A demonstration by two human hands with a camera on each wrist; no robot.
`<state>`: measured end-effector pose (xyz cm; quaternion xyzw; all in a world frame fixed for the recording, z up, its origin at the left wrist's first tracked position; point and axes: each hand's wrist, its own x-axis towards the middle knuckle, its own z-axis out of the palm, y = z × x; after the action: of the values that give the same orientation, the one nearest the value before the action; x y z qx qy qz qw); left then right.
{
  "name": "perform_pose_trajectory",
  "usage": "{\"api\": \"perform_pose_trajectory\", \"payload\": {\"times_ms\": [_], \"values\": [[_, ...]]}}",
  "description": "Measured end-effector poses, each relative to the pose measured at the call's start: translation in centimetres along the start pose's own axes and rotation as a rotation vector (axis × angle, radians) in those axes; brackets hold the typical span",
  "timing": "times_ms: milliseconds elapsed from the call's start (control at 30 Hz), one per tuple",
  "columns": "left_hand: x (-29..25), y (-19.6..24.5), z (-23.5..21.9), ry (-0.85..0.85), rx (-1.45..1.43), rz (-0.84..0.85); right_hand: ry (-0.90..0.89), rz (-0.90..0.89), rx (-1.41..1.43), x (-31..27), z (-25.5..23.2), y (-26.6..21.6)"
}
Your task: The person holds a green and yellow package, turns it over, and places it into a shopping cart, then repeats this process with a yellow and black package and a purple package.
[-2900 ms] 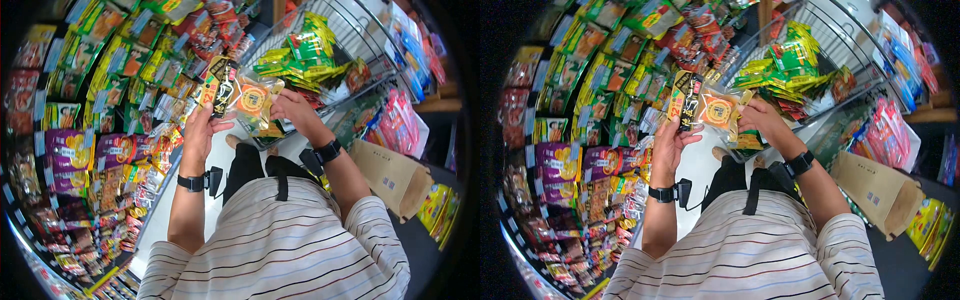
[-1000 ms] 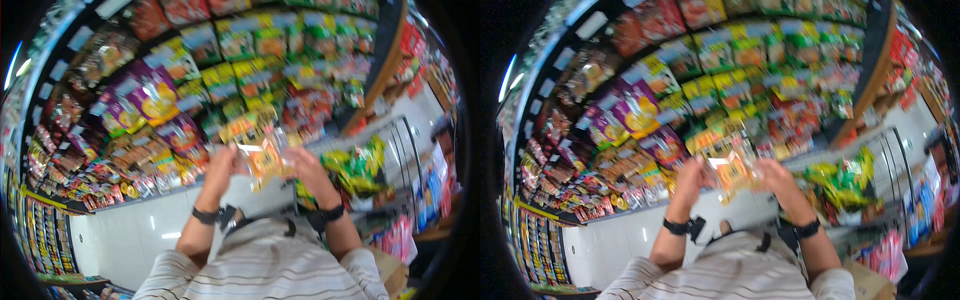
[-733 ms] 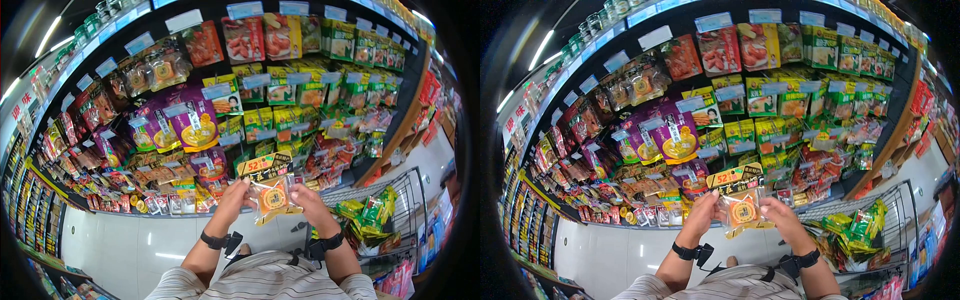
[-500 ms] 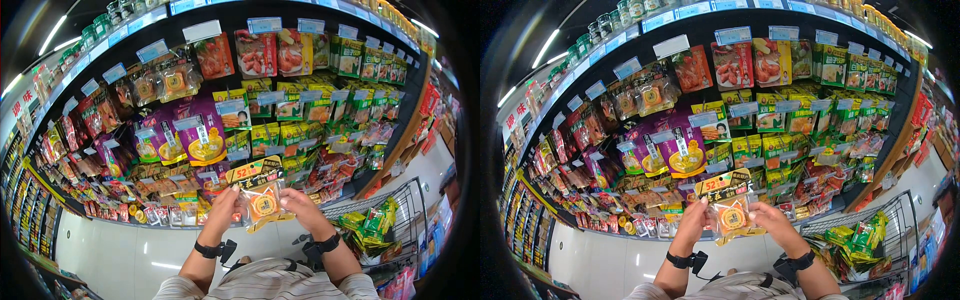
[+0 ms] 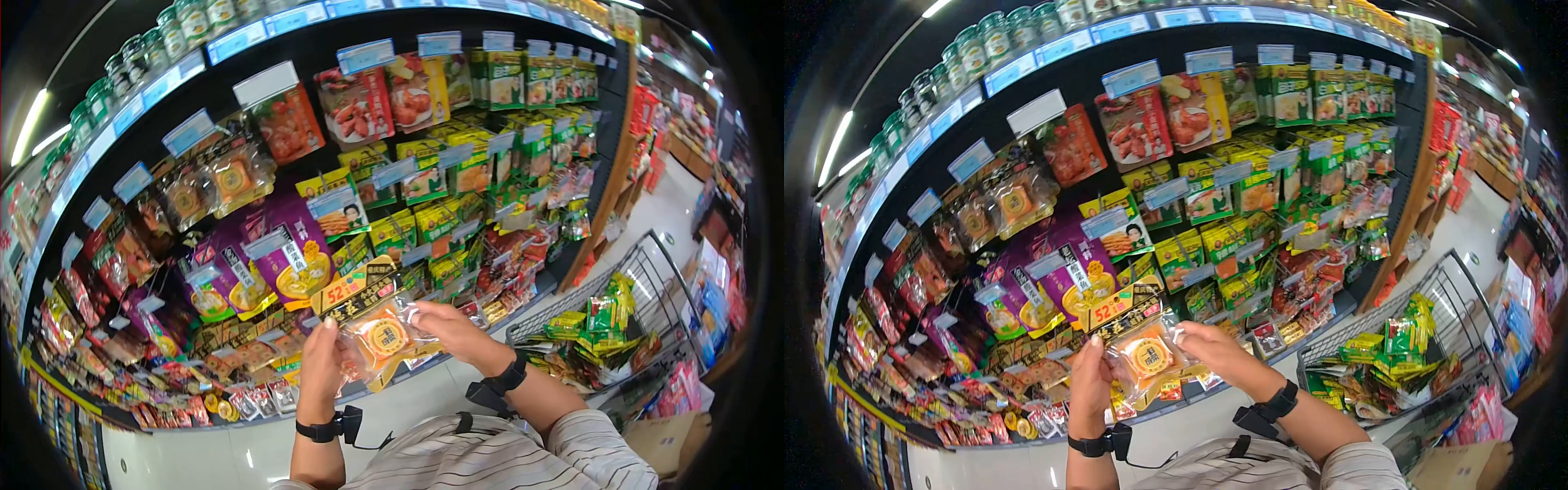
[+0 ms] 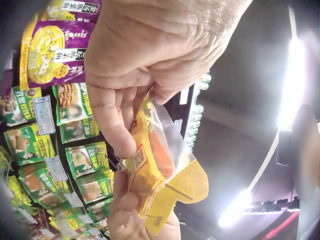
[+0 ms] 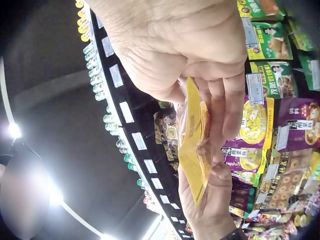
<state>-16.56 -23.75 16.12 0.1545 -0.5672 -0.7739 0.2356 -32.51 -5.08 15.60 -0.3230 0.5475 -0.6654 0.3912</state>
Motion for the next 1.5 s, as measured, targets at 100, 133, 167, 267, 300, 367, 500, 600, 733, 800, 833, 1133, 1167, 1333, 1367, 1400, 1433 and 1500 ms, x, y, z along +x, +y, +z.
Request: {"api": "perform_pose_trajectory", "payload": {"times_ms": [100, 133, 167, 267, 300, 367, 500, 600, 733, 800, 833, 1133, 1167, 1333, 1367, 1400, 1433, 1500], "values": [[0.6, 0.6, 0.2, 0.004, 0.014, 0.033, -0.047, -0.053, 0.069, 0.5, 0.4, 0.7], [1.0, 0.3, -0.2, 0.003, 0.026, 0.040, -0.027, -0.075, 0.045, 0.5, 0.6, 0.6], [1.2, 0.2, -0.6, 0.004, 0.040, 0.046, -0.011, -0.079, 0.028, 0.5, 0.7, 0.7], [1.3, 1.3, 0.0, -0.047, 0.109, 0.068, 0.044, -0.100, 0.004, 0.6, 0.8, 0.9], [1.4, 1.6, 0.5, -0.061, 0.121, 0.087, 0.069, -0.115, 0.012, 0.5, 0.9, 0.9], [1.3, 2.1, 0.8, -0.096, 0.190, 0.100, 0.129, -0.130, 0.037, 0.4, 1.0, 1.3], [1.4, 1.5, 1.1, -0.183, 0.298, 0.180, 0.212, -0.150, 0.088, 0.2, 1.1, 1.8], [1.2, 0.5, 1.1, -0.204, 0.315, 0.112, 0.233, -0.183, 0.112, -0.9, 1.8, 0.4], [0.9, -0.1, 0.9, -0.160, 0.361, 0.133, 0.227, -0.210, 0.081, -1.4, 1.4, 0.6], [0.8, -0.4, 0.4, -0.173, 0.338, 0.123, 0.232, -0.205, 0.079, -1.3, 1.5, 0.7], [0.6, -0.2, 0.7, -0.150, 0.351, 0.113, 0.235, -0.203, 0.081, -1.3, 1.5, 0.6], [-2.6, -0.1, 1.5, 0.064, 0.178, 0.110, 0.028, -0.139, 0.125, -0.6, 1.7, -0.4], [-2.9, -0.1, 1.6, 0.087, 0.179, 0.114, 0.026, -0.128, 0.110, -0.7, 1.6, -0.5], [-4.6, -0.1, 3.4, 0.210, 0.206, 0.146, -0.020, -0.106, 0.083, -1.1, 1.0, -1.0], [-4.8, -0.1, 3.7, 0.217, 0.201, 0.159, -0.033, -0.099, 0.087, -1.2, 0.8, -1.2], [-5.1, -0.1, 4.0, 0.222, 0.196, 0.171, -0.032, -0.094, 0.101, -1.1, 0.5, -0.9], [-5.3, -0.2, 4.3, 0.227, 0.192, 0.181, -0.051, -0.095, 0.101, -1.0, 0.3, -0.9], [-5.6, -0.4, 4.6, 0.259, 0.214, 0.198, -0.085, -0.098, 0.105, -0.8, 0.0, -1.0]]}}
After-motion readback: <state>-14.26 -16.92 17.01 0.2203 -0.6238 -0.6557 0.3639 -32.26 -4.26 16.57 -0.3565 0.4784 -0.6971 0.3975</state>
